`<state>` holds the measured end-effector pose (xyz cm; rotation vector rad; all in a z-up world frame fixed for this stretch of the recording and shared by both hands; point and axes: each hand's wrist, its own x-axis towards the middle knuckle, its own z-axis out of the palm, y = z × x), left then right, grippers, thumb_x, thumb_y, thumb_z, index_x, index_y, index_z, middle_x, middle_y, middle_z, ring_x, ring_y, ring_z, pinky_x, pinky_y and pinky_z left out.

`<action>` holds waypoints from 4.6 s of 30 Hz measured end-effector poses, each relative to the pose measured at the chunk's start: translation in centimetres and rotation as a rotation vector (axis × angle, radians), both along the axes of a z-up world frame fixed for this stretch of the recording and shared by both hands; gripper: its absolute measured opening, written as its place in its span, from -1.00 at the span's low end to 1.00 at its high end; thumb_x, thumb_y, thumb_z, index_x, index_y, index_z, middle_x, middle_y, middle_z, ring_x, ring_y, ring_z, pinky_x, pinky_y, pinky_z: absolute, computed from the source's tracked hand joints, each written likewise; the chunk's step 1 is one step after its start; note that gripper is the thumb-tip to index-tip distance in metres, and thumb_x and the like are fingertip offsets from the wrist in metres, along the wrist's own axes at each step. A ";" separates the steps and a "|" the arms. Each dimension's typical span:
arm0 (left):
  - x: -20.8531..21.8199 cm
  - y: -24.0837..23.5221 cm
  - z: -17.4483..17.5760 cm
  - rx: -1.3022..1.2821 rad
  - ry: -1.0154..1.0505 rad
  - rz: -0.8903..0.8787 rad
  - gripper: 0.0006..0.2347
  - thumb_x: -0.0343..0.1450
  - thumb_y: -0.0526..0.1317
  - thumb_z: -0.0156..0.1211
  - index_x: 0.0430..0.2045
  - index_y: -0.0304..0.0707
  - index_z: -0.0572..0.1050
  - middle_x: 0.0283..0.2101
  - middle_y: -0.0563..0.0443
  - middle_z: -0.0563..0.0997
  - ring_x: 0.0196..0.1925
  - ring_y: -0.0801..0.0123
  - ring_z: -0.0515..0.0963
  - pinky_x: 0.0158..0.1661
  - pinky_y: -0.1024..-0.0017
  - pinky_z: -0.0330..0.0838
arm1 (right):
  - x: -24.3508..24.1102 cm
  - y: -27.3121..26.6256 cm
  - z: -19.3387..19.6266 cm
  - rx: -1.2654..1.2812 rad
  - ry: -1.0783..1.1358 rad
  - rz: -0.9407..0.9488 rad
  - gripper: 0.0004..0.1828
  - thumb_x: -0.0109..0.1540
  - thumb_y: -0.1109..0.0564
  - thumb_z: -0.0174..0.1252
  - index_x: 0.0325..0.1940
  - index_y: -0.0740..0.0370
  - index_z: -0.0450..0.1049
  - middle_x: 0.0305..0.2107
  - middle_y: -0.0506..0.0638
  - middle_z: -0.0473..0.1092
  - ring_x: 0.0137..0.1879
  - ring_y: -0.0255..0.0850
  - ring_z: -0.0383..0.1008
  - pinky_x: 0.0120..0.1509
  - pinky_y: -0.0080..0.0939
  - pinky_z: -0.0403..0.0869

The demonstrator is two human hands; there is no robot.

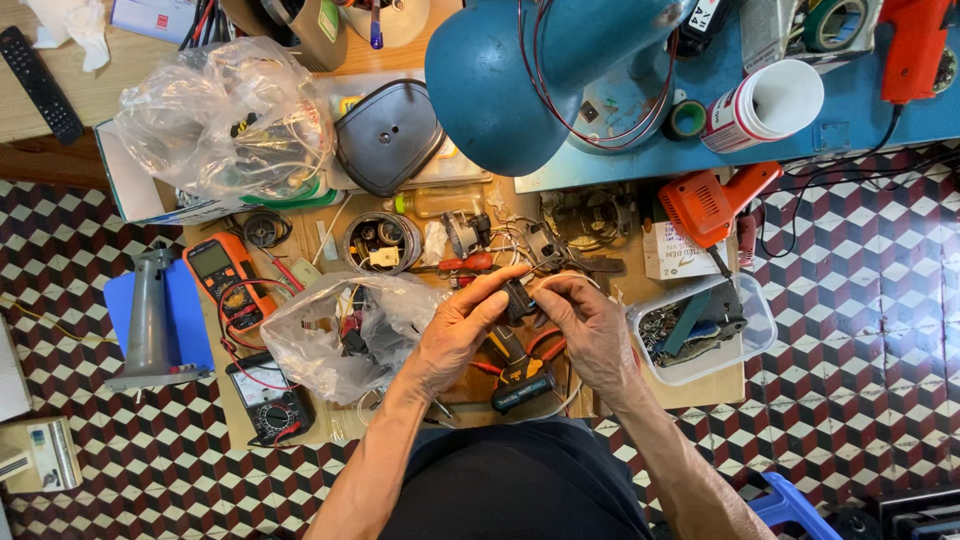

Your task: The person rummages through a plastic bag of electrical parts, selects a small black component, and tests it with a multimeter. They then connect wires to a motor, test it with the multimeter, and use a hammer to tap the motor casing while inspecting it.

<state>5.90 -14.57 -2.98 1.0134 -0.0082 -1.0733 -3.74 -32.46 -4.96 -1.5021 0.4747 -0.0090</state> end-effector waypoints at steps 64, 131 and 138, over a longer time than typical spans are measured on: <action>-8.5 2.0 -1.3 0.140 -0.065 0.229 -0.53 0.45 -0.28 0.18 0.30 -0.35 0.31 0.09 -0.14 0.58 0.01 0.36 0.65 0.06 0.44 0.60 | -5.6 3.3 -0.5 0.237 0.018 -0.161 -0.51 0.26 0.21 0.19 0.29 0.31 0.38 -0.01 0.09 0.50 0.04 -0.30 0.55 0.12 -0.34 0.58; -2.1 23.2 1.7 0.977 -0.623 0.389 -0.83 0.51 -0.16 0.12 -0.27 -0.30 0.52 -0.56 0.10 0.58 -0.57 0.59 0.49 -0.51 0.54 0.39 | 8.2 26.3 -12.9 -1.147 -0.515 0.483 -0.73 0.05 0.26 0.07 -0.18 0.28 0.49 -0.17 0.18 0.47 0.04 0.10 0.46 0.22 0.06 0.41; -2.3 23.5 1.7 0.929 -0.684 0.411 -0.83 0.54 -0.17 0.08 -0.23 -0.31 0.52 -0.54 0.11 0.59 -0.54 0.62 0.50 -0.51 0.54 0.39 | 11.6 27.9 -16.6 -1.420 -0.266 0.876 -0.82 0.09 0.19 0.11 -0.25 0.22 0.53 -0.31 0.15 0.48 -0.10 0.05 0.47 -0.03 0.05 0.38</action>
